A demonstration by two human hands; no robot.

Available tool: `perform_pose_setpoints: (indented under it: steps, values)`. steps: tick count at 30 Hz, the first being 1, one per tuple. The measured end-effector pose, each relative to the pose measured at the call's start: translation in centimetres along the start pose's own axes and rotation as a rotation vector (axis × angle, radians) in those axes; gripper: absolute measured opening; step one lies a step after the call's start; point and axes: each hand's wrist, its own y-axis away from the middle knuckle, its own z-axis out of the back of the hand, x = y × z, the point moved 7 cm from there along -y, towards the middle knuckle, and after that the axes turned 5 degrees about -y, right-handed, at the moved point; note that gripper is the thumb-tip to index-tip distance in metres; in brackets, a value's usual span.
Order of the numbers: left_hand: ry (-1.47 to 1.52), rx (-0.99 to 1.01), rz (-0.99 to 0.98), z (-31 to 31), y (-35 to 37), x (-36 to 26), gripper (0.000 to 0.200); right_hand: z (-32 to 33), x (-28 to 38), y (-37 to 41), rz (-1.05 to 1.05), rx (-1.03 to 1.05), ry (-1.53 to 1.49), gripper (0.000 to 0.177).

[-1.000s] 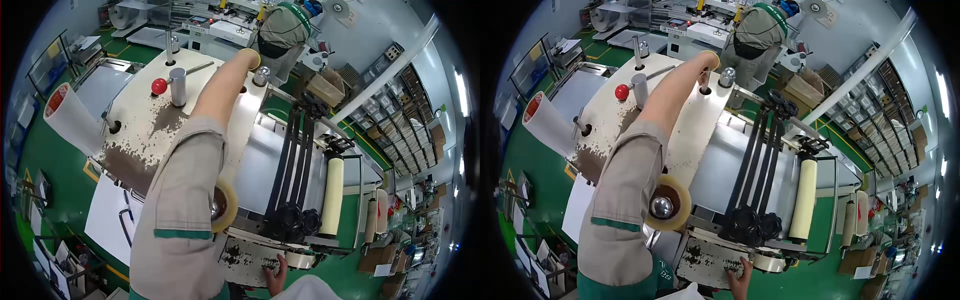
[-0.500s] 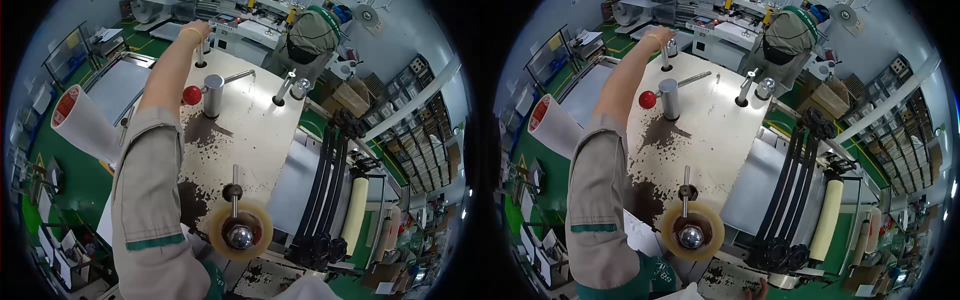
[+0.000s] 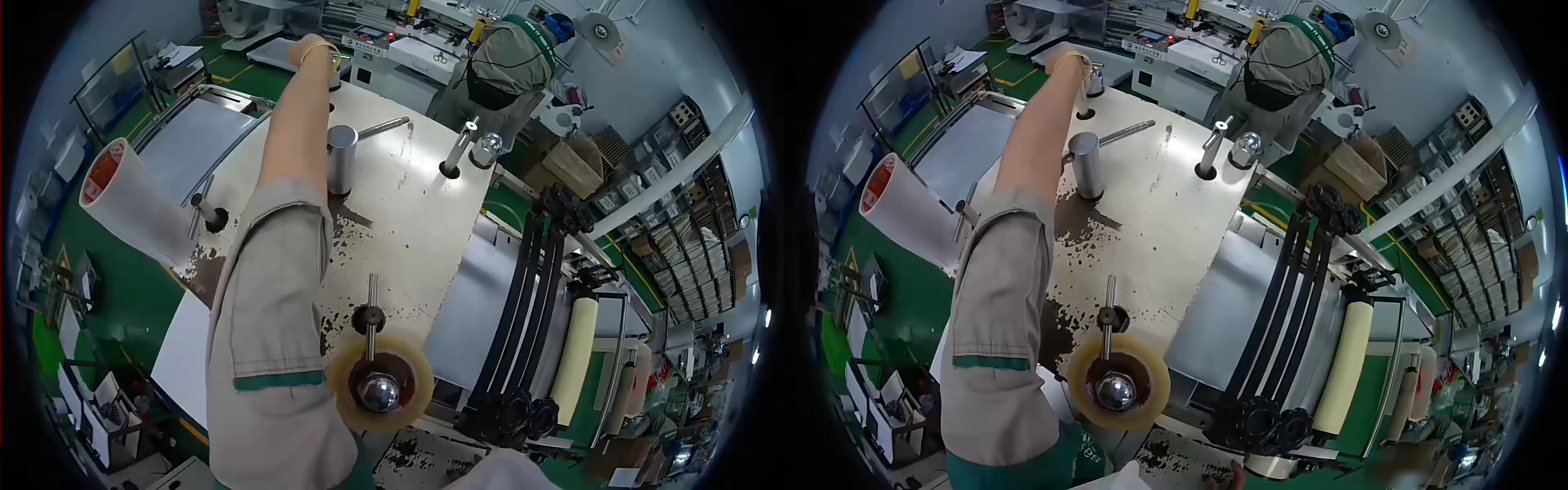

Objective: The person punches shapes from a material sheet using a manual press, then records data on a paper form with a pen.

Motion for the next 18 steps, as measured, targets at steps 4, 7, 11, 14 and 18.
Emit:
perform_pose_setpoints:
  steps: [4,7,11,14,18]
  values:
    - [0.23,0.014,0.157,0.5,-1.9,1.0,0.026,1.0,-2.7,-0.5,-0.096,-0.032,-0.049,0.064]
    - [-0.238,0.407,-0.138,0.8,-3.3,0.9,0.024,-0.5,0.0,-1.3,-0.078,-0.019,0.021,0.061]
    - [-1.402,0.797,-0.939,4.2,8.3,0.3,0.03,-1.5,3.1,-1.3,0.003,0.026,0.133,0.058]
    - [-1.608,0.623,-1.309,9.2,14.1,-3.8,0.032,-3.3,6.5,-1.5,-0.209,0.054,0.339,0.059]
    - [-2.387,0.861,-1.098,16.4,9.2,0.1,0.034,-2.5,5.4,-1.2,0.03,-0.166,0.333,0.058]
